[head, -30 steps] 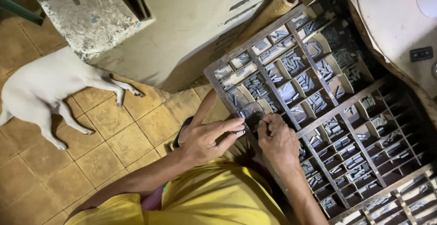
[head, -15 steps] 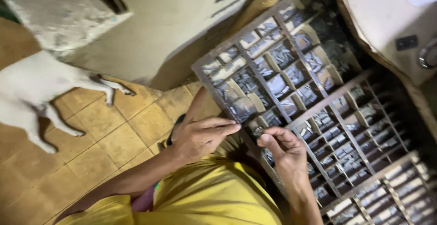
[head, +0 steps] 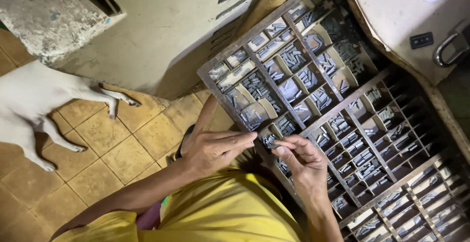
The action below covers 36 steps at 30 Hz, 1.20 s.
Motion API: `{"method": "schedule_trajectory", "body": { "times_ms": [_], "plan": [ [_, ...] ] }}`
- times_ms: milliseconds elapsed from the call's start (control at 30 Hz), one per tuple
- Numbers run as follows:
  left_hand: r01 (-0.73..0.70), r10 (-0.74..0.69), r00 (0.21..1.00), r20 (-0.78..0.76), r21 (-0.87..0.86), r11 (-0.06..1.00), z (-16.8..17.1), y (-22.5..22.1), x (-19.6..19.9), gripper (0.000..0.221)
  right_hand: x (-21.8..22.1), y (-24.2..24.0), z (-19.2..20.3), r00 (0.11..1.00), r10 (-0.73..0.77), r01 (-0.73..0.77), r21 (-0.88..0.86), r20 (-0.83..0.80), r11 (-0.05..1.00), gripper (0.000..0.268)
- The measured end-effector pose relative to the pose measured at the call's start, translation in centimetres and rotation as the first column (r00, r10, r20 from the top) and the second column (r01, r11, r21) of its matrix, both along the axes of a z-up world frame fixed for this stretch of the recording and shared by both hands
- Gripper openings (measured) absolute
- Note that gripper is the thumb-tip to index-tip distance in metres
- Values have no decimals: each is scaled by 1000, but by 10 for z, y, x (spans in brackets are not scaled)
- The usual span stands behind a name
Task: Selecting and arranging individual metal type characters from a type case for letterpress printing or stamping.
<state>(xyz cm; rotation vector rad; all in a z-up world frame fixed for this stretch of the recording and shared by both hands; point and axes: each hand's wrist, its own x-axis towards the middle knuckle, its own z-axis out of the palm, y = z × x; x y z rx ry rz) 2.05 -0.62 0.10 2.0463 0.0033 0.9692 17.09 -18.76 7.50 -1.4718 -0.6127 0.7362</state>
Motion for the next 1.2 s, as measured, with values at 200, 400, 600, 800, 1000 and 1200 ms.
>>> {"method": "schedule_trajectory", "body": {
  "times_ms": [200, 400, 600, 800, 1000, 1200],
  "plan": [
    [95, -91, 994, 58, -66, 993, 8, -7, 2, 49, -7, 4, 3, 985, 70, -82, -75, -157, 994, 16],
    [255, -255, 965, -64, -6, 967, 4, -8, -10, 60, -4, -4, -26, 725, 123, -230, -70, -677, 971, 35],
    [264, -278, 937, -214, -88, 960, -4, -5, -17, 37, -8, 19, -10, 818, 413, -121, -583, 399, 803, 32],
    [-11, -28, 964, -263, -145, 989, -10, -2, -17, 39, -14, 68, -22, 500, 605, 374, -784, 620, 495, 34],
    [-152, 111, 966, -234, -165, 975, -11, -1, -16, 31, -5, 73, -44, 706, 527, 292, -873, 472, 391, 29],
    [-146, 113, 978, -177, -184, 972, 11, 4, -5, 30, -2, 77, -21, 834, 389, 160, -845, 392, 510, 21]
  ]
}}
